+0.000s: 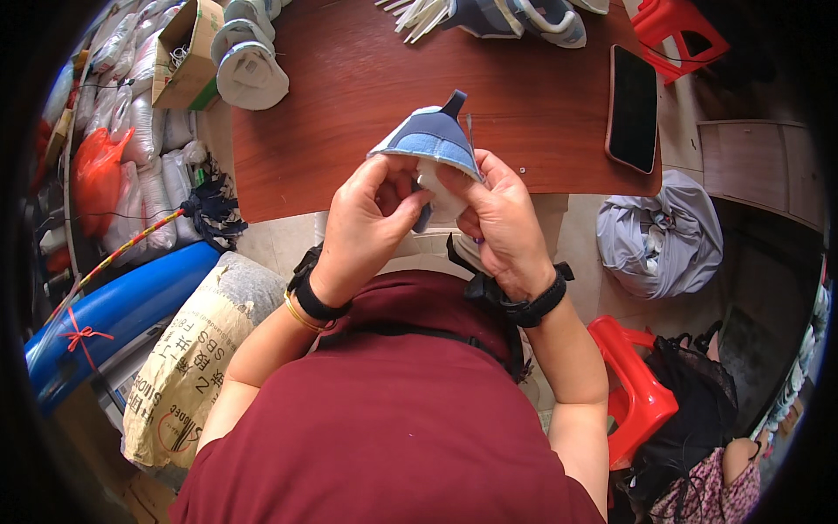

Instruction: The recorder uses a hand tool to inspect and assemble shoe upper components at a workbench.

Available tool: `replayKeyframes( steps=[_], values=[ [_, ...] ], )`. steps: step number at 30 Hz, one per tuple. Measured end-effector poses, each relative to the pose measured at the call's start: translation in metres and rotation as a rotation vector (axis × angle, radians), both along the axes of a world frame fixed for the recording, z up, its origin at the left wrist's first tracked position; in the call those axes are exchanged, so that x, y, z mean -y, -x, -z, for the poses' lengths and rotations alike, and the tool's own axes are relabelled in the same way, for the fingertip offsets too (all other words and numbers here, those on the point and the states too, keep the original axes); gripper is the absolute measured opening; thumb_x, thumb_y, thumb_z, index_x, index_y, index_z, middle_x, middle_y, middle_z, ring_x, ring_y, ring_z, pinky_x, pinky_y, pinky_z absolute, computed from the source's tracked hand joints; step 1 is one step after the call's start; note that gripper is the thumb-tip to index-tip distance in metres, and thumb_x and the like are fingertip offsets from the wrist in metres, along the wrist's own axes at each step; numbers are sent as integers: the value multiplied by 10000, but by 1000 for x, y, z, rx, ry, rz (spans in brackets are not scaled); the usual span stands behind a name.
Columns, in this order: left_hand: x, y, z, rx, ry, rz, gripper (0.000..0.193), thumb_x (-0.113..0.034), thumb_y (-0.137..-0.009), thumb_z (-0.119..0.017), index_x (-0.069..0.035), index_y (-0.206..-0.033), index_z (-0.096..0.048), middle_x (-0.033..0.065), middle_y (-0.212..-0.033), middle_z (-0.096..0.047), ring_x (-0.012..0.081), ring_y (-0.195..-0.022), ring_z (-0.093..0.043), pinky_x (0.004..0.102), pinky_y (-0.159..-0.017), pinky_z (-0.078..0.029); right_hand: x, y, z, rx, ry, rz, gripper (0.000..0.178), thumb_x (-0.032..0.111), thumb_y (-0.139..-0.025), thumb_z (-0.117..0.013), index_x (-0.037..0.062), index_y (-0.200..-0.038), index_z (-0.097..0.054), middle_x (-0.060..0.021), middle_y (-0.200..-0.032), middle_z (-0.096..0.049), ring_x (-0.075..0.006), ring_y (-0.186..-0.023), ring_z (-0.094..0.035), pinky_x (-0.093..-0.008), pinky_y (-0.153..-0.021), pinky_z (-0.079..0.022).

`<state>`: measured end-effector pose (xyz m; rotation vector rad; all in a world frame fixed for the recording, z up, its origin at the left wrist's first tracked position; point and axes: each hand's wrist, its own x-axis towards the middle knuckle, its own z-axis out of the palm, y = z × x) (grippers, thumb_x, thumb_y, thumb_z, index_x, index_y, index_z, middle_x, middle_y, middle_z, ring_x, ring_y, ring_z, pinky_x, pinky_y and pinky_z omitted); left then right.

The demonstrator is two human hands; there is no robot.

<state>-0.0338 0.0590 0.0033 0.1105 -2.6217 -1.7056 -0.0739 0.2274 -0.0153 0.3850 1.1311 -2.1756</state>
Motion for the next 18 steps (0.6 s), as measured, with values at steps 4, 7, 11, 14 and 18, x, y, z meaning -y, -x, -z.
replayKeyframes(
  steps=[4, 7, 11, 14, 18],
  values=[
    [-8, -3, -4, -142, 134, -67, 341, 30, -771, -664, -16, -1097, -576, 120, -821, -582, 308, -789, -624, 386, -645, -512, 11, -2, -2, -22, 0, 3, 193, 122, -932, -687, 79, -1066, -555, 41, -791, -582, 5, -479, -338, -171, -424, -251],
    [-7, -1, -4, -183, 231, -112, 362, 36, -778, -630, -29, -1126, -553, 131, -864, -619, 364, -810, -628, 403, -676, -518, 19, -8, -4, -64, -2, 33, 196, 118, -941, -675, 82, -1070, -532, 39, -814, -562, 10, -500, -361, -170, -429, -267],
    [6, 6, -3, -41, 84, -5, 321, 6, -791, -647, -8, -1105, -584, 140, -948, -660, 300, -782, -645, 349, -673, -520, 18, -11, -1, -113, -47, 81, 232, 108, -952, -657, 70, -1117, -498, 15, -902, -558, 12, -537, -386, -172, -436, -283],
    [11, 9, 5, -60, 0, 18, 292, -2, -796, -694, 3, -1078, -620, 47, -880, -652, 82, -627, -508, 239, -588, -452, 20, -8, -6, -159, -90, 74, 268, 114, -955, -653, 59, -1155, -484, 6, -932, -562, 13, -562, -405, -170, -441, -291],
    [14, 13, 10, 8, -111, 21, 250, 26, -838, -646, 11, -1086, -615, 39, -936, -657, 71, -698, -549, 235, -641, -479, 25, -1, -15, -213, -247, 118, 323, 126, -956, -656, 47, -1208, -470, 9, -917, -561, 14, -579, -418, -169, -449, -295]
  ],
)
